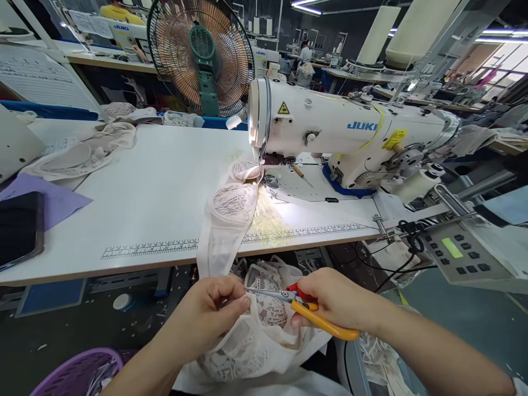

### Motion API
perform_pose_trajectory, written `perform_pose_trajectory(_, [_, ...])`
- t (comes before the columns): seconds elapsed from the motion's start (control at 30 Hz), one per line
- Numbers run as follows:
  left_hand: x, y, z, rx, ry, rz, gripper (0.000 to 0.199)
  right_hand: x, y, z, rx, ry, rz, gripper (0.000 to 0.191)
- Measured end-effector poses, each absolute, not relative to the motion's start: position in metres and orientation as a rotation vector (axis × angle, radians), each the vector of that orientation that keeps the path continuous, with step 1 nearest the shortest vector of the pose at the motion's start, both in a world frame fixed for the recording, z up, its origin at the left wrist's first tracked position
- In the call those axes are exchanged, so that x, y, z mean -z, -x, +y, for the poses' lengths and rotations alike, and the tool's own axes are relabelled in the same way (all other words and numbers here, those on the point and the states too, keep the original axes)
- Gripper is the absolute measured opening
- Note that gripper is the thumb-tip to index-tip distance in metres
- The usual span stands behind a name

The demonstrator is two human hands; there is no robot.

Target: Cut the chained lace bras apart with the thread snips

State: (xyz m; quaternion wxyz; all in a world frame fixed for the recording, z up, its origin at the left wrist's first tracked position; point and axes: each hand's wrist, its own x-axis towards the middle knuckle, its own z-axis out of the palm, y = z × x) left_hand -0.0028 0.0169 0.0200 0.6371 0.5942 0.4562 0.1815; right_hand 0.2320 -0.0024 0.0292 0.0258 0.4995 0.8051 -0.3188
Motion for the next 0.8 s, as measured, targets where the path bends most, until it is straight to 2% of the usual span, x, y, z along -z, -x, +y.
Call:
perform_pose_trajectory(0.17, [-0.016,0.004,0.015,-0.488,-1.272,1.058,0.028,-0.025,-0.231,-0.001,1.219,-1.763,2.530,0.046])
perform_pose_trajectory(0.33, [-0.022,-0.002,0.015,-0.637,-1.267,1.094,0.022,-0.020,-0.201,-0.008,1.835,-1.791,2.741,0.044])
perform_pose_trajectory(0.47, [-0.029,-0.005,0.012,-0.702,-1.334,1.100,0.016,-0.008,-0.173,-0.014,2.162,-1.835,2.571,0.031])
perform_pose_trajectory(0.63, [-0.029,0.003,0.004,-0.975,-1.393,1.227,0.004,0.001,-0.165,-0.016,2.335,-1.928,2.387,0.027])
perform_pose_trajectory(0.8, [-0.025,0.007,0.004,-0.851,-1.712,1.150,0.007,0.001,-0.165,-0.016,2.290,-1.936,2.479,0.027])
